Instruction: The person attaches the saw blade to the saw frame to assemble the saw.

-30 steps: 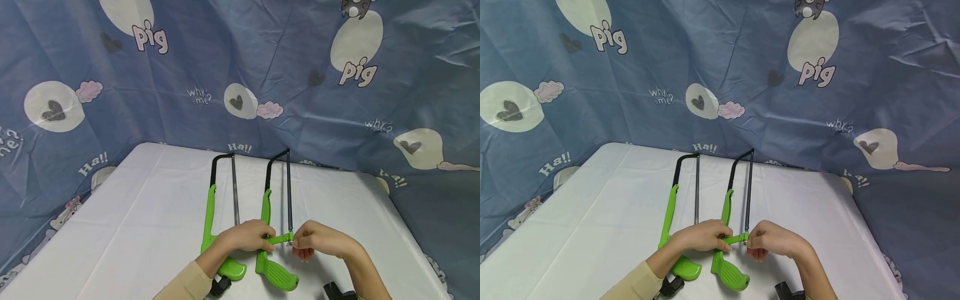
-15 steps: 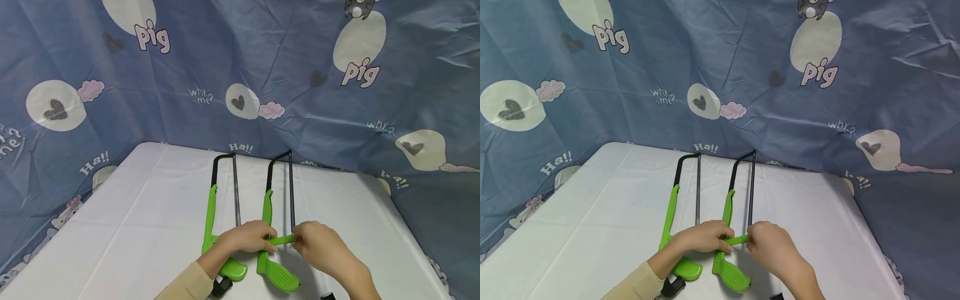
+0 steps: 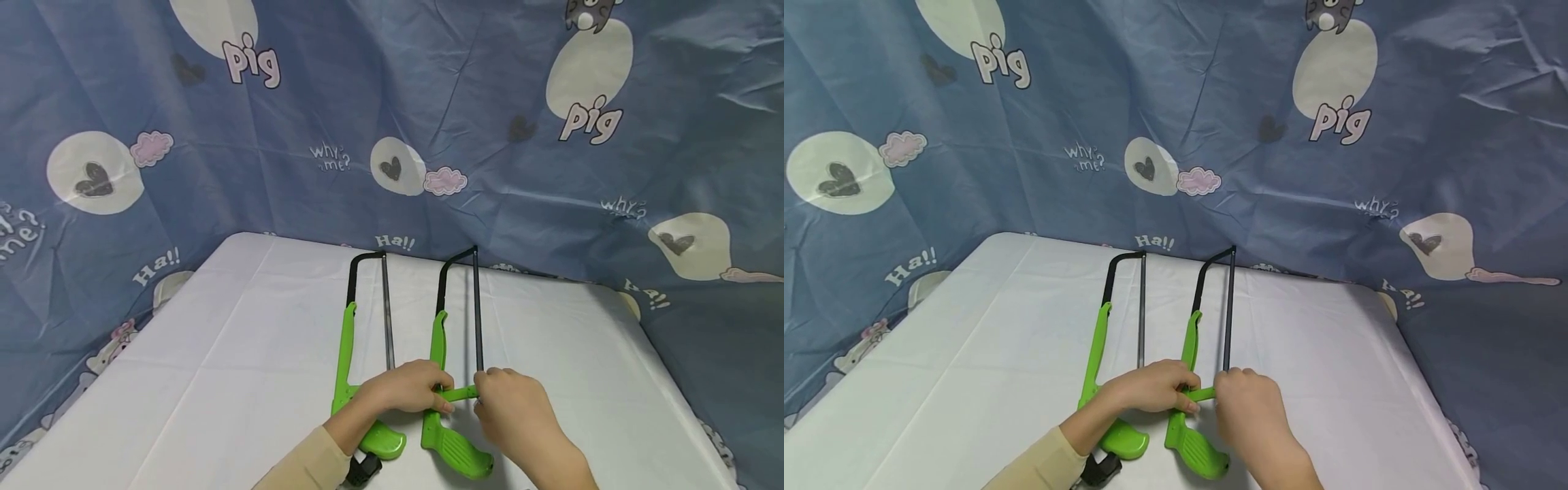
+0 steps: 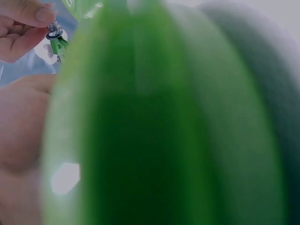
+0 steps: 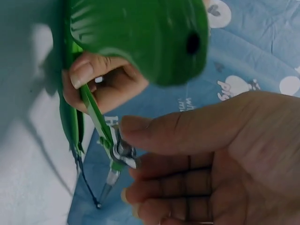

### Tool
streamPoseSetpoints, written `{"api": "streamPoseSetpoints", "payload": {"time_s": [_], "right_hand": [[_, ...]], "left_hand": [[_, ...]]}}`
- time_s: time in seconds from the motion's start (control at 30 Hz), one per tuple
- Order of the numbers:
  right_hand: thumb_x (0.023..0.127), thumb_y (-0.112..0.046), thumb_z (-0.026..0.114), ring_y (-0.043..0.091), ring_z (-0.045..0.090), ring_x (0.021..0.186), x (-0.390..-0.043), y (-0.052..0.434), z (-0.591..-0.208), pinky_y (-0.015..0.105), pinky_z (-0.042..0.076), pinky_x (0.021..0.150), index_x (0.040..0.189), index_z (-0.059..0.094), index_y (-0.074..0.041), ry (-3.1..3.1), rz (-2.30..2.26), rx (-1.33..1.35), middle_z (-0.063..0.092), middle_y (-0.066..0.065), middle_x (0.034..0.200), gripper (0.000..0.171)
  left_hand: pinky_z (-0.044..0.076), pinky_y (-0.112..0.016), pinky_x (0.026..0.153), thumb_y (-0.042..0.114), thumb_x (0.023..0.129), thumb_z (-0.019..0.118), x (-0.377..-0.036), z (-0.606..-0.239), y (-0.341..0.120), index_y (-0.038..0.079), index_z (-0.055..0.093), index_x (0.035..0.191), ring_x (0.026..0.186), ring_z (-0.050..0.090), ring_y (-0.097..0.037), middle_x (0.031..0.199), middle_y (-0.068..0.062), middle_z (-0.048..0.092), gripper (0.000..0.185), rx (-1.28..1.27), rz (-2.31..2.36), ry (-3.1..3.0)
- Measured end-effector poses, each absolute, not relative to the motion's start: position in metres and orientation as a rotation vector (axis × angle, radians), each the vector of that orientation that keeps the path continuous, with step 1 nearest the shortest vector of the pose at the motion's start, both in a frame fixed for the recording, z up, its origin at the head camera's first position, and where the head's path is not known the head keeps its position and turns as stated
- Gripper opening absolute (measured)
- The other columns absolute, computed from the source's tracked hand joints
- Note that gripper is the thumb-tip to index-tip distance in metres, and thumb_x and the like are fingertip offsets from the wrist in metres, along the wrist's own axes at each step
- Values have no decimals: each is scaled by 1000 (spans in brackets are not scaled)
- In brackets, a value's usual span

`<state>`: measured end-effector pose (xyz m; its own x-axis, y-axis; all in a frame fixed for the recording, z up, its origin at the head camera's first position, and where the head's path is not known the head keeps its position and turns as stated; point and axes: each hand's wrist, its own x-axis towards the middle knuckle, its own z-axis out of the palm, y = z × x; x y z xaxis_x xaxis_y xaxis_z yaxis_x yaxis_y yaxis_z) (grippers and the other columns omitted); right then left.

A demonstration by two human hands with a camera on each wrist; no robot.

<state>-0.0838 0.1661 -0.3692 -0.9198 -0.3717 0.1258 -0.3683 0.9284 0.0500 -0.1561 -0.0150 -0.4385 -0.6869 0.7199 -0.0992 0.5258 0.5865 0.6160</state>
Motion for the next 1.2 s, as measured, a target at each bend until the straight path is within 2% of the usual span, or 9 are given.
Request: {"api": "streamPoseSetpoints", "payload": {"time_s": [0.27, 0.53, 0.67, 0.8, 1.2], "right_hand": [[63, -16, 89, 11, 47, 52, -86, 164, -381, 27, 40, 46, 67, 56, -13, -2788, -212, 616, 54, -3, 62, 33], [65, -5, 78, 11, 41, 48, -89, 163, -388, 30, 37, 41, 60, 51, -14, -2705, -259, 635, 52, -2, 55, 29], [62, -6, 76, 11, 39, 45, -89, 164, -391, 31, 35, 39, 56, 47, -16, -2683, -268, 637, 46, -4, 52, 31], [63, -7, 74, 9, 36, 43, -88, 164, -391, 31, 33, 38, 53, 44, -18, -2703, -266, 626, 41, -6, 50, 34], [64, -15, 76, 12, 36, 42, -88, 164, -388, 32, 32, 38, 51, 47, -18, -2807, -181, 553, 44, -4, 48, 32]], "left_hand": [[36, -18, 60, 36, 90, 71, -158, -442, -12, 24, 63, 76, 63, 42, -4, 70, 11, 52, 20, 1024, 780, 2498], [35, -17, 62, 35, 89, 72, -155, -439, -12, 22, 63, 76, 66, 43, -3, 72, 11, 50, 21, 1000, 780, 2513], [35, -17, 62, 36, 89, 73, -154, -438, -12, 22, 63, 75, 66, 42, -3, 72, 11, 49, 21, 988, 773, 2527], [35, -17, 62, 36, 88, 73, -153, -438, -12, 23, 63, 75, 67, 42, -3, 72, 11, 49, 22, 983, 768, 2538], [36, -17, 64, 37, 89, 73, -152, -437, -12, 24, 63, 76, 68, 43, -3, 73, 11, 50, 21, 983, 733, 2557]]}}
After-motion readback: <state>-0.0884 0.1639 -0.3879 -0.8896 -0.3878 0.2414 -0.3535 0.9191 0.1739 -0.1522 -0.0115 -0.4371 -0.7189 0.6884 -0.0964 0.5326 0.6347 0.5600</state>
